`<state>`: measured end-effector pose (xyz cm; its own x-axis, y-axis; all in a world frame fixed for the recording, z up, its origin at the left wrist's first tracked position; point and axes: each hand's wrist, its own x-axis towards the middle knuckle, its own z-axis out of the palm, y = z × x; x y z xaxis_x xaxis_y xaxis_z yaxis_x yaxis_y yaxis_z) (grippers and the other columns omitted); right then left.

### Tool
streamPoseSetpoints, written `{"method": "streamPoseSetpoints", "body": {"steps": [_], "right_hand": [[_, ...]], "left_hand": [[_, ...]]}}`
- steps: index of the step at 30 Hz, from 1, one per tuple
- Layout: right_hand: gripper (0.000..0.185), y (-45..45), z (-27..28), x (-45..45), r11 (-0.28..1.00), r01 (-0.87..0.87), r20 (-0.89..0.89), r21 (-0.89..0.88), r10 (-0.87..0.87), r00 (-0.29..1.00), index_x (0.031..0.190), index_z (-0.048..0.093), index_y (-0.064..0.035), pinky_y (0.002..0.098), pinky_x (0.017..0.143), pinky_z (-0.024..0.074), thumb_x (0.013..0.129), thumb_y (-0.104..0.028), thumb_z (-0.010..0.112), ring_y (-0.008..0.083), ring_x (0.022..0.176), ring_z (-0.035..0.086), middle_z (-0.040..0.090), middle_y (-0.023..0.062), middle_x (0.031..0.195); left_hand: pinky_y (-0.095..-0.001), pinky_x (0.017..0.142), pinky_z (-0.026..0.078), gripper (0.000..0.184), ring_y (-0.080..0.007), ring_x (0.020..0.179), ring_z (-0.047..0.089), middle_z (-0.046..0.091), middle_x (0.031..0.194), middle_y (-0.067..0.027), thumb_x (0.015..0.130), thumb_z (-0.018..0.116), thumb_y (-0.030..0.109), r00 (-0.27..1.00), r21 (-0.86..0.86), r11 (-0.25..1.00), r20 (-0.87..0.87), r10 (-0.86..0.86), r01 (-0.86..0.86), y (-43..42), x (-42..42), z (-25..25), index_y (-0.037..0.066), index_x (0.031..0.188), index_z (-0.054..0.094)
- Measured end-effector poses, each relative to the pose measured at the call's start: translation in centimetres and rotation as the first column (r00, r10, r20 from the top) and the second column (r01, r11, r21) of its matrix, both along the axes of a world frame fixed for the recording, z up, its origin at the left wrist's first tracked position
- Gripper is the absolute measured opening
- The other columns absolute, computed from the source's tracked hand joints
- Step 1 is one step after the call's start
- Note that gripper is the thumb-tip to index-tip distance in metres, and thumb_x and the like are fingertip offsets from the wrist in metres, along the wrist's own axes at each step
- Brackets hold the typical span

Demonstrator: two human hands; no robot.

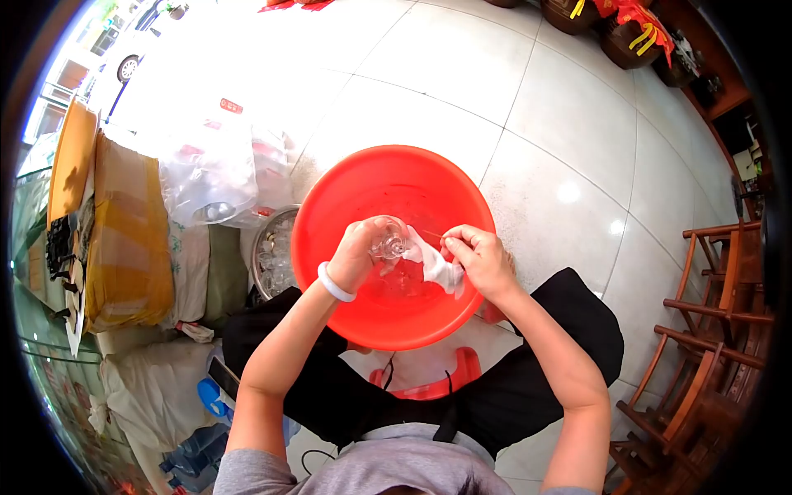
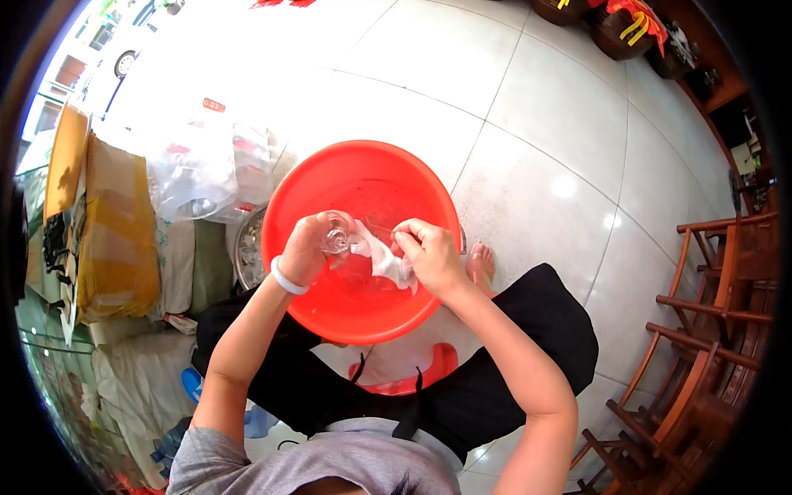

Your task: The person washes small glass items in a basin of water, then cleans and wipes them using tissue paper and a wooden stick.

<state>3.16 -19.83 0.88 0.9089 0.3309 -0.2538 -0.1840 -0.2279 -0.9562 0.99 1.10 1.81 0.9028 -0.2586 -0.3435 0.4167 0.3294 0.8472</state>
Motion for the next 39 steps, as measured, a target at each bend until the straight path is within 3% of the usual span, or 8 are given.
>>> {"method": "streamPoseSetpoints", "body": {"steps": [5,10,22,24,28,31,33,39], "right_hand": [[0.016,0.1,-0.1,-0.4,0.976,-0.216,0.042,0.018,0.215,0.976,0.094,0.063,0.0013,0.0209,0.061,0.0451,0.086,-0.009,0.054,0.0067,0.069,0.056,0.063,0.0028,0.075],[0.015,0.3,0.4,-0.8,0.975,-0.112,-0.120,0.194,0.137,0.983,0.093,0.063,0.0020,0.0213,0.064,0.0460,0.086,-0.007,0.053,0.0067,0.072,0.057,0.064,0.0026,0.079],[0.014,0.3,1.9,-1.4,0.985,-0.162,0.276,0.055,0.141,0.951,0.091,0.061,0.0060,0.0270,0.058,0.0499,0.082,-0.001,0.053,0.0212,0.064,0.064,0.064,0.0153,0.078],[0.014,0.3,1.1,-1.5,0.992,-0.109,0.525,-0.057,0.123,0.842,0.091,0.060,0.0063,0.0298,0.060,0.0509,0.080,0.000,0.055,0.0268,0.068,0.065,0.064,0.0181,0.080],[0.014,0.2,1.1,-1.5,0.994,-0.099,0.525,-0.036,0.103,0.845,0.091,0.060,0.0063,0.0318,0.062,0.0514,0.079,0.001,0.056,0.0314,0.072,0.064,0.063,0.0204,0.083],[0.015,0.2,1.2,-1.6,0.996,-0.075,0.536,-0.051,0.091,0.839,0.094,0.061,0.0053,0.0264,0.063,0.0497,0.082,-0.001,0.055,0.0179,0.068,0.063,0.065,0.0143,0.078],[0.015,0.3,2.0,-1.6,0.996,-0.086,0.531,-0.014,0.080,0.844,0.091,0.060,0.0053,0.0322,0.061,0.0511,0.078,0.001,0.056,0.0309,0.071,0.063,0.063,0.0201,0.082],[0.015,0.4,1.3,-1.7,0.973,-0.068,0.671,-0.220,0.202,0.714,0.090,0.060,0.0027,0.0342,0.049,0.0476,0.075,0.001,0.057,0.0289,0.056,0.059,0.059,0.0146,0.068]], "left_hand": [[-0.0221,0.041,0.032,0.034,-0.0098,0.053,0.049,0.056,0.071,-0.0037,0.086,0.045,0.038,0.998,0.104,0.993,-0.015,0.057,-0.055,-0.2,0.3,0.9,0.005,0.086,0.054],[-0.0213,0.039,0.031,0.033,-0.0097,0.051,0.047,0.055,0.071,-0.0035,0.086,0.042,0.037,0.996,0.098,0.993,-0.053,0.074,-0.069,-0.6,0.1,0.0,0.006,0.088,0.054],[-0.0198,0.038,0.025,0.030,-0.0079,0.046,0.042,0.055,0.068,-0.0027,0.089,0.035,0.033,0.985,0.115,0.989,-0.133,0.108,-0.093,-1.0,0.2,-0.4,0.008,0.089,0.052],[-0.0201,0.037,0.024,0.030,-0.0078,0.044,0.041,0.055,0.066,-0.0035,0.090,0.034,0.032,0.989,0.129,0.987,-0.101,0.112,-0.098,-1.3,0.0,-0.3,0.007,0.087,0.052],[-0.0212,0.036,0.025,0.031,-0.0088,0.044,0.041,0.055,0.066,-0.0045,0.090,0.033,0.031,0.986,0.055,0.993,-0.129,0.107,-0.100,-1.3,0.1,-0.6,0.006,0.087,0.052],[-0.0225,0.035,0.027,0.031,-0.0096,0.044,0.043,0.054,0.065,-0.0051,0.091,0.033,0.030,0.986,0.019,0.990,-0.095,0.138,-0.137,-1.3,0.2,-0.6,0.005,0.088,0.052],[-0.0231,0.034,0.029,0.031,-0.0110,0.045,0.045,0.053,0.065,-0.0052,0.091,0.033,0.029,0.987,0.064,0.990,-0.097,0.129,-0.123,-1.2,0.1,-0.7,0.005,0.086,0.052],[-0.0233,0.034,0.033,0.032,-0.0136,0.048,0.049,0.054,0.067,-0.0056,0.090,0.036,0.031,0.989,0.181,0.980,-0.104,0.102,-0.082,-2.1,-0.3,-0.4,0.005,0.083,0.053]]}}
